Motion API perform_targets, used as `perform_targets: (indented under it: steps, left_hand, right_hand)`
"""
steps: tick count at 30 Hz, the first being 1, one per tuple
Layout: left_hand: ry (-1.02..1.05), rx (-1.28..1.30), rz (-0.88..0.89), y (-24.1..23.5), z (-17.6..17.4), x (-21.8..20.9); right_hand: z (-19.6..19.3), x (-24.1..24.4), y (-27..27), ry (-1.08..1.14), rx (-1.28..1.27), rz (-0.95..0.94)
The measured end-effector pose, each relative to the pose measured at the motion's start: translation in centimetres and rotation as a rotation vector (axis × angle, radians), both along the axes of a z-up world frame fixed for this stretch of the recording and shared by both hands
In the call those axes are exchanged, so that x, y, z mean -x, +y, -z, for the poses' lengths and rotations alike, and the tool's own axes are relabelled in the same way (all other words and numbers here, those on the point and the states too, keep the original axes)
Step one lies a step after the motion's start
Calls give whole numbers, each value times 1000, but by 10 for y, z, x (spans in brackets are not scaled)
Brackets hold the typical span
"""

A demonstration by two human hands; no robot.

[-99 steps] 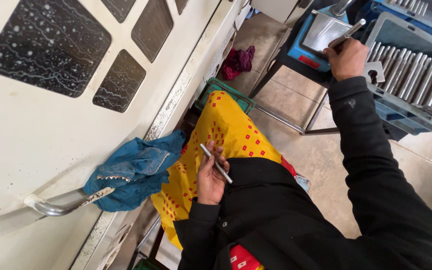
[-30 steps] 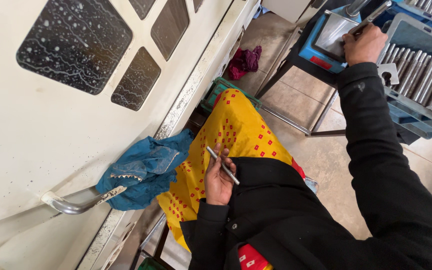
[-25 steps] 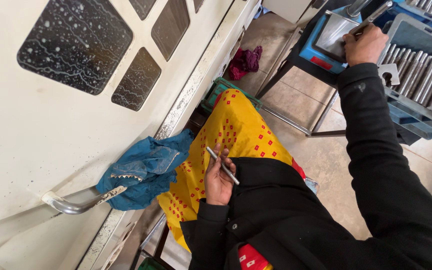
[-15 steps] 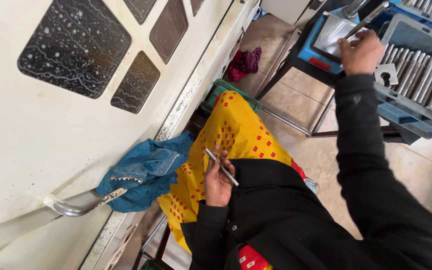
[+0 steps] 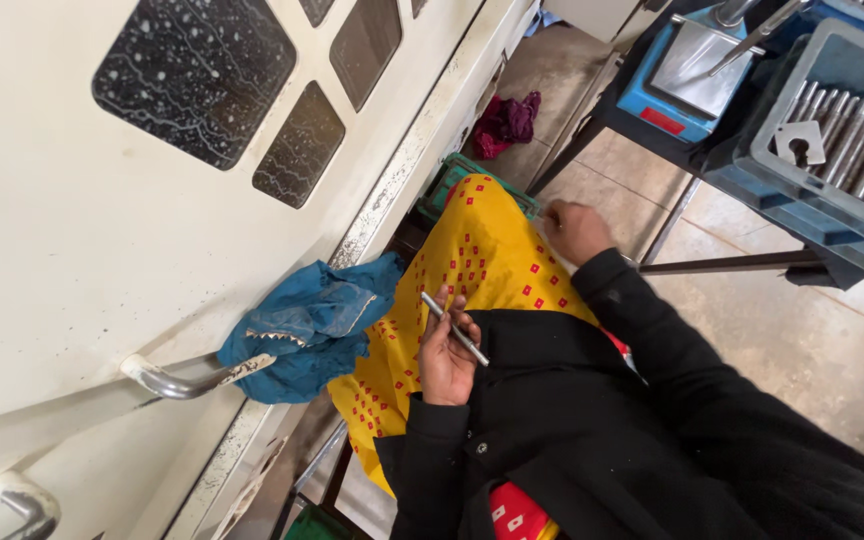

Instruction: The person selects cylindrical metal rods from a blue bin, weighs one on a digital scale, and then uses two rods to pry open a machine door. They insert the rods into the machine's interior and manipulate internal components before closing the door and wiping the handle with a cloth.

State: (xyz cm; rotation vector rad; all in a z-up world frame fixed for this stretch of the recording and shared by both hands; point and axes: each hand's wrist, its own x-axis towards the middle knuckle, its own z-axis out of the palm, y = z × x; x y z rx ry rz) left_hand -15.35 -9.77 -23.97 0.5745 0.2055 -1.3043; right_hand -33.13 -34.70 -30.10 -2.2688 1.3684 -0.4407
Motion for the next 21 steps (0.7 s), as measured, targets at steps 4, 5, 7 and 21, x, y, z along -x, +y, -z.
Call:
perform_targets:
  steps: [4, 5, 7, 21]
  left_hand:
    - [-30, 9, -13, 2, 3, -3]
    - [-42, 13, -12, 3, 4, -3]
    - [-64, 25, -14, 1, 5, -2]
    - [-160, -26, 27, -1, -9, 3]
  right_hand:
    - [-37, 53, -34, 100, 130, 113]
    - [-49, 75, -44, 101, 242, 209]
    - [-80, 136, -73, 88, 519, 267]
    - [-74, 225, -114, 94, 589, 478]
